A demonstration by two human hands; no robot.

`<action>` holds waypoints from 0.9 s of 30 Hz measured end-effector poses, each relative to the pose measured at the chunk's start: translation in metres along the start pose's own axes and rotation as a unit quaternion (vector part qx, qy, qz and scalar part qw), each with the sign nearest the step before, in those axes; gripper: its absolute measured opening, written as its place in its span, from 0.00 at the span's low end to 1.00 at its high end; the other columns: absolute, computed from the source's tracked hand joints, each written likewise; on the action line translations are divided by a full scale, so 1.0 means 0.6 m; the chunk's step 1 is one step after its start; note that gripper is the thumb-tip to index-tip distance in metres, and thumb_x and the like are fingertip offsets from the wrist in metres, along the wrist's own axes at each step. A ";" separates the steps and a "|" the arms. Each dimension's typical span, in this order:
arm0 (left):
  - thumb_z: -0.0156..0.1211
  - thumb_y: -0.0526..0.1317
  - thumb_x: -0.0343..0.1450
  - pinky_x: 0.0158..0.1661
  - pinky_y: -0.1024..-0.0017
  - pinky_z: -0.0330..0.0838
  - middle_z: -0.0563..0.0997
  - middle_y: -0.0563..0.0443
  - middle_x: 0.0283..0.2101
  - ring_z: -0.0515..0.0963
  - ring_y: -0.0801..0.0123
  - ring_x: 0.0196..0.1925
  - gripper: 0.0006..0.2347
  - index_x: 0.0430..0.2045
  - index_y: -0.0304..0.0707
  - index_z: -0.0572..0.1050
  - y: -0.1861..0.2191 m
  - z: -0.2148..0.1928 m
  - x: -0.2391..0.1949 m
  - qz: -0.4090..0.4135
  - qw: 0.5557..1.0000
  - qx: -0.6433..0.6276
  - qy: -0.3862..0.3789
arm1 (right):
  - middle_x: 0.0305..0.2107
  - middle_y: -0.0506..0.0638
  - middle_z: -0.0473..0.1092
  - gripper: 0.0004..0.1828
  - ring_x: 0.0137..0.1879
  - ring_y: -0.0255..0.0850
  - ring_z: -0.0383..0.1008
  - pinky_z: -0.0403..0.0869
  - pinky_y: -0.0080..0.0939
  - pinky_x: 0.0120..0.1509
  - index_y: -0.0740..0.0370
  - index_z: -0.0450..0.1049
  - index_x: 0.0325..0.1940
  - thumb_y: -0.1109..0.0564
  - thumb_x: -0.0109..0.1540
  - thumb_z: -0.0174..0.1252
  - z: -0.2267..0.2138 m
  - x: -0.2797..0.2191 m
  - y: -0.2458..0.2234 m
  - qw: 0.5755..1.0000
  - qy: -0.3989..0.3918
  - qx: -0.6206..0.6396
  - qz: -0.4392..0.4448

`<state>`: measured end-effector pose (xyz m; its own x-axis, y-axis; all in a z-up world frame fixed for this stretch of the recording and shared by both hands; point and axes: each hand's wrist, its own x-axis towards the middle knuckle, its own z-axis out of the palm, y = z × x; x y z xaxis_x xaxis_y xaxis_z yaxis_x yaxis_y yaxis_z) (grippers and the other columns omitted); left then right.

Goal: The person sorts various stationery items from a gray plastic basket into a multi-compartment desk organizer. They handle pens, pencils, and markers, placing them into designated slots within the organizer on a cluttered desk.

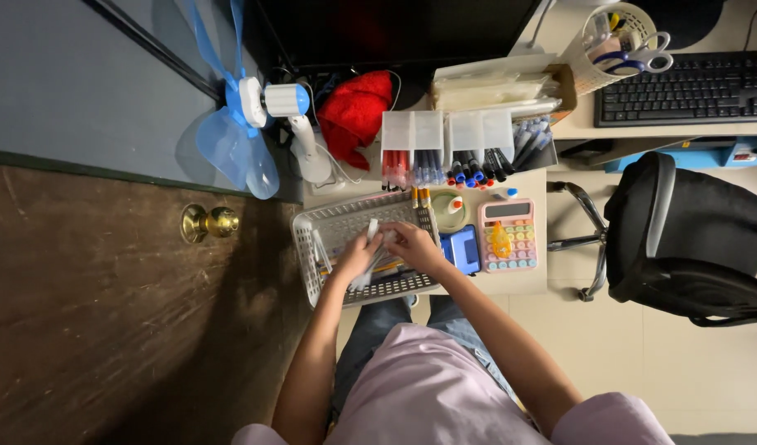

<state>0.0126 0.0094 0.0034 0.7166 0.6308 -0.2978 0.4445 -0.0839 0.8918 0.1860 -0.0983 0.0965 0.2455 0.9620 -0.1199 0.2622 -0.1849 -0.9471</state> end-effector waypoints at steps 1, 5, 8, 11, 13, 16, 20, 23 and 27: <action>0.54 0.48 0.78 0.48 0.59 0.76 0.84 0.37 0.45 0.84 0.51 0.49 0.17 0.53 0.36 0.75 -0.026 0.008 0.003 0.000 1.000 0.001 0.000 | 0.42 0.55 0.76 0.25 0.42 0.42 0.81 0.79 0.40 0.48 0.60 0.74 0.60 0.62 0.57 0.66 -0.002 -0.002 -0.001 1.000 0.000 0.001 -0.001; 0.51 0.45 0.82 0.51 0.61 0.72 0.79 0.46 0.47 0.78 0.56 0.48 0.16 0.59 0.31 0.69 -0.033 0.017 0.000 -0.010 0.972 -0.200 -0.122 | 0.40 0.54 0.74 0.24 0.40 0.41 0.81 0.80 0.40 0.46 0.59 0.75 0.60 0.60 0.59 0.67 -0.013 -0.013 0.000 1.000 0.017 -0.017 0.005; 0.55 0.44 0.79 0.51 0.64 0.69 0.76 0.47 0.50 0.73 0.61 0.49 0.19 0.63 0.34 0.67 0.043 0.001 -0.021 -0.046 0.972 -0.182 -0.143 | 0.39 0.54 0.73 0.25 0.40 0.40 0.80 0.80 0.39 0.46 0.57 0.74 0.63 0.60 0.61 0.65 -0.021 -0.022 0.014 1.000 0.016 -0.003 -0.003; 0.64 0.44 0.73 0.52 0.64 0.67 0.75 0.47 0.53 0.72 0.64 0.51 0.25 0.64 0.34 0.65 0.111 -0.007 -0.034 -0.026 0.975 -0.155 -0.159 | 0.43 0.53 0.70 0.25 0.45 0.38 0.79 0.79 0.38 0.50 0.56 0.72 0.68 0.59 0.65 0.60 -0.036 -0.037 0.001 0.999 0.005 0.044 0.005; 0.69 0.44 0.69 0.59 0.67 0.65 0.74 0.50 0.59 0.72 0.67 0.60 0.31 0.65 0.35 0.62 0.134 0.003 -0.038 0.063 0.982 -0.106 -0.144 | 0.45 0.53 0.69 0.25 0.48 0.38 0.77 0.78 0.39 0.52 0.56 0.70 0.70 0.57 0.67 0.60 -0.055 -0.049 -0.039 0.998 0.000 0.066 0.014; 0.72 0.45 0.67 0.57 0.67 0.70 0.81 0.47 0.53 0.78 0.65 0.55 0.26 0.59 0.34 0.72 0.165 0.028 -0.034 -0.001 0.979 -0.100 -0.177 | 0.60 0.47 0.65 0.24 0.56 0.35 0.70 0.74 0.37 0.55 0.55 0.64 0.73 0.54 0.71 0.49 -0.089 -0.067 -0.107 0.980 -0.038 0.190 0.038; 0.71 0.39 0.64 0.51 0.64 0.72 0.80 0.42 0.48 0.78 0.60 0.52 0.24 0.53 0.28 0.72 0.222 0.078 -0.022 0.070 0.984 -0.026 -0.160 | 0.64 0.51 0.67 0.20 0.67 0.37 0.66 0.66 0.38 0.69 0.61 0.66 0.69 0.53 0.75 0.46 -0.112 -0.102 -0.080 0.969 0.009 0.248 -0.019; 0.68 0.35 0.65 0.45 0.63 0.73 0.80 0.41 0.42 0.78 0.60 0.46 0.19 0.48 0.26 0.72 0.224 0.146 0.003 0.095 0.981 -0.077 -0.149 | 0.62 0.51 0.71 0.16 0.56 0.38 0.72 0.73 0.40 0.59 0.64 0.73 0.59 0.53 0.73 0.48 -0.191 -0.116 -0.126 0.984 0.006 0.176 0.027; 0.64 0.33 0.67 0.40 0.69 0.78 0.83 0.49 0.38 0.83 0.69 0.41 0.10 0.41 0.29 0.79 0.287 0.231 0.029 0.117 0.973 -0.130 -0.148 | 0.61 0.51 0.72 0.14 0.63 0.37 0.72 0.72 0.40 0.65 0.63 0.76 0.53 0.54 0.70 0.51 -0.319 -0.134 -0.171 0.998 -0.021 0.014 -0.063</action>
<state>0.1763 -0.1010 0.1043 0.9223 0.3646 -0.1278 0.1276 0.0247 0.9915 0.3180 -0.1950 0.2601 0.1719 0.9850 -0.0117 0.2620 -0.0572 -0.9634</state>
